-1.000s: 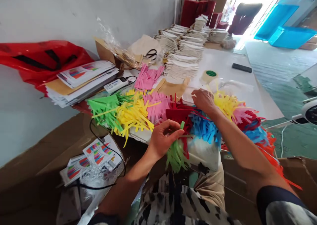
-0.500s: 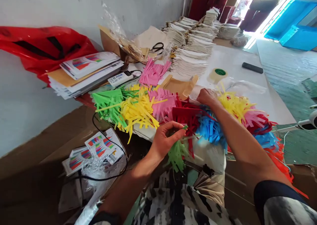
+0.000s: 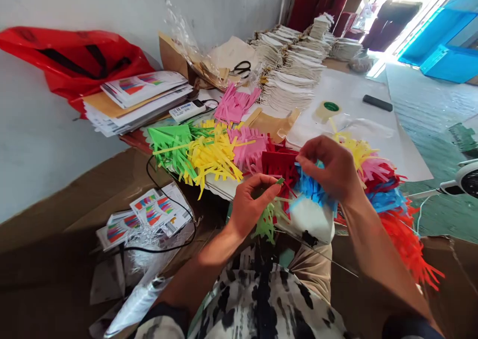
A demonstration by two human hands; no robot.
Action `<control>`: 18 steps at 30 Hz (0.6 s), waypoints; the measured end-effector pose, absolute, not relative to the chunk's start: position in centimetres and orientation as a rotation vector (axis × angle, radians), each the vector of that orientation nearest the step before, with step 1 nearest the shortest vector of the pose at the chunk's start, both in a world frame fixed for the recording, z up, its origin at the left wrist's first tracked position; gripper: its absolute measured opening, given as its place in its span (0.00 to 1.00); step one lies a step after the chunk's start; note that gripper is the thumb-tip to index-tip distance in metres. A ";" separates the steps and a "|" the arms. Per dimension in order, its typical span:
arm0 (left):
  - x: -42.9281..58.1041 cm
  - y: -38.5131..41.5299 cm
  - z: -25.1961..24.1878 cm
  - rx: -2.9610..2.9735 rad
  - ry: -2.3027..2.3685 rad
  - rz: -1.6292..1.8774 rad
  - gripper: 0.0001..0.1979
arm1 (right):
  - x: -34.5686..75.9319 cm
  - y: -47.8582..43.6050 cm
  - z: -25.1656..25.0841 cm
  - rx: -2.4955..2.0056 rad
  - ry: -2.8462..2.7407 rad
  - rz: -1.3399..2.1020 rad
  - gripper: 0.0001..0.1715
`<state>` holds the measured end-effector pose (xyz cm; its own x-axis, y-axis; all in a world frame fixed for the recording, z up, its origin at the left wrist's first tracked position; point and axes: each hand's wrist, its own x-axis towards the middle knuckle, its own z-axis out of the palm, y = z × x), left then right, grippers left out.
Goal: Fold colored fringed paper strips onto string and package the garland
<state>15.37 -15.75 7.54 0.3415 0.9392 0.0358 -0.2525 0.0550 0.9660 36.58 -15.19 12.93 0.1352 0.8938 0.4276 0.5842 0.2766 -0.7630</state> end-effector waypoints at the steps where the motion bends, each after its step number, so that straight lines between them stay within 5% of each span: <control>1: 15.4 -16.0 7.8 1.175 0.769 1.065 0.11 | 35.6 -17.0 12.8 -1.354 -1.537 0.417 0.06; 18: 15.5 -19.5 9.9 1.472 0.729 1.023 0.10 | 32.8 -25.2 11.7 -1.330 -1.495 0.254 0.02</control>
<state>15.53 -19.54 9.90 0.4287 0.8825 0.1934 -0.1052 -0.1638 0.9809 32.82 -25.25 11.71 0.1913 0.8133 0.5496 0.5860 0.3545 -0.7286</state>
